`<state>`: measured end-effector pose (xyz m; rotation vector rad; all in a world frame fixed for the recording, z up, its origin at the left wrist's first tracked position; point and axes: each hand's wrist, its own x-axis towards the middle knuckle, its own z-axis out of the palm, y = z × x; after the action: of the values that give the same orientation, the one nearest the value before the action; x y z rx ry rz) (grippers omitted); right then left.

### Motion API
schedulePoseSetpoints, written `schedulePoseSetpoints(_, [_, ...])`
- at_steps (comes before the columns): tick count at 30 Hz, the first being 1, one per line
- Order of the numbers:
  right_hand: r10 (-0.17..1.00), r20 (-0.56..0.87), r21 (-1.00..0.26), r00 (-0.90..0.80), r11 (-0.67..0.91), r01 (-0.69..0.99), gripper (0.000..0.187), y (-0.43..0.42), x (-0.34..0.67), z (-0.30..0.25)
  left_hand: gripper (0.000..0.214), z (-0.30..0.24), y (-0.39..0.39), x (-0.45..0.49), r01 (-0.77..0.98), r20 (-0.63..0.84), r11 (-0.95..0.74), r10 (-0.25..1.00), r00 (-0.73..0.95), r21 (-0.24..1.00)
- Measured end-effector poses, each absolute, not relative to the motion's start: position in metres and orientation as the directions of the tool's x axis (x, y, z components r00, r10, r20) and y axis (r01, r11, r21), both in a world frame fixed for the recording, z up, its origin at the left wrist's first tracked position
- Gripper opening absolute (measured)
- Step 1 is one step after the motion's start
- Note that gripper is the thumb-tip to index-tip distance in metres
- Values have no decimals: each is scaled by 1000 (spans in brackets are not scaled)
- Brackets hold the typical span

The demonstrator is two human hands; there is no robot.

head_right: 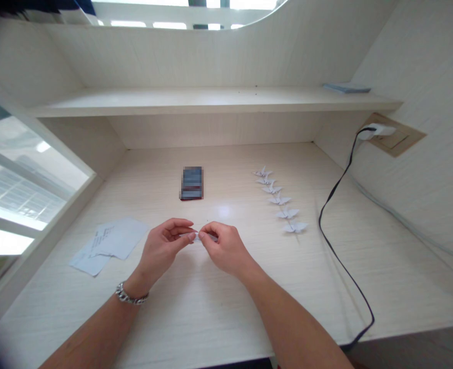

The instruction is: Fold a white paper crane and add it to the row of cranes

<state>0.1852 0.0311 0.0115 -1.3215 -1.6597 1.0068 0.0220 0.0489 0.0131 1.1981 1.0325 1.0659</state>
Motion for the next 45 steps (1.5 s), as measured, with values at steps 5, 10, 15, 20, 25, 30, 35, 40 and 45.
schedulePoseSetpoints(5, [982,103,-908,-157,157,389,17,31,186,13,24,16,49,21,-120,-71,99,974,215,988])
schedulePoseSetpoints(10, [982,107,-907,-156,160,389,17,32,185,12,26,12,48,22,-66,-19,33,980,199,997])
schedulePoseSetpoints(15, [980,118,-891,-161,177,419,16,31,185,12,22,11,48,20,-23,26,-21,972,234,1000])
schedulePoseSetpoints(20, [974,139,-874,-182,206,439,16,30,185,15,18,15,46,17,115,71,-104,964,257,988])
schedulePoseSetpoints(25, [966,150,-860,-212,233,454,14,29,186,16,15,17,47,15,139,71,-116,954,290,984])
schedulePoseSetpoints(30, [967,144,-860,-211,228,457,15,30,187,15,15,16,48,14,130,65,-111,947,313,985])
schedulePoseSetpoints(35, [966,142,-867,-217,227,443,16,30,187,16,14,12,46,19,143,94,-135,961,262,981])
schedulePoseSetpoints(40, [966,145,-870,-214,227,438,15,31,190,21,11,14,45,19,126,164,-192,966,202,973])
schedulePoseSetpoints(45, [959,173,-868,-227,257,425,15,31,194,24,10,13,45,18,145,202,-231,961,190,962])
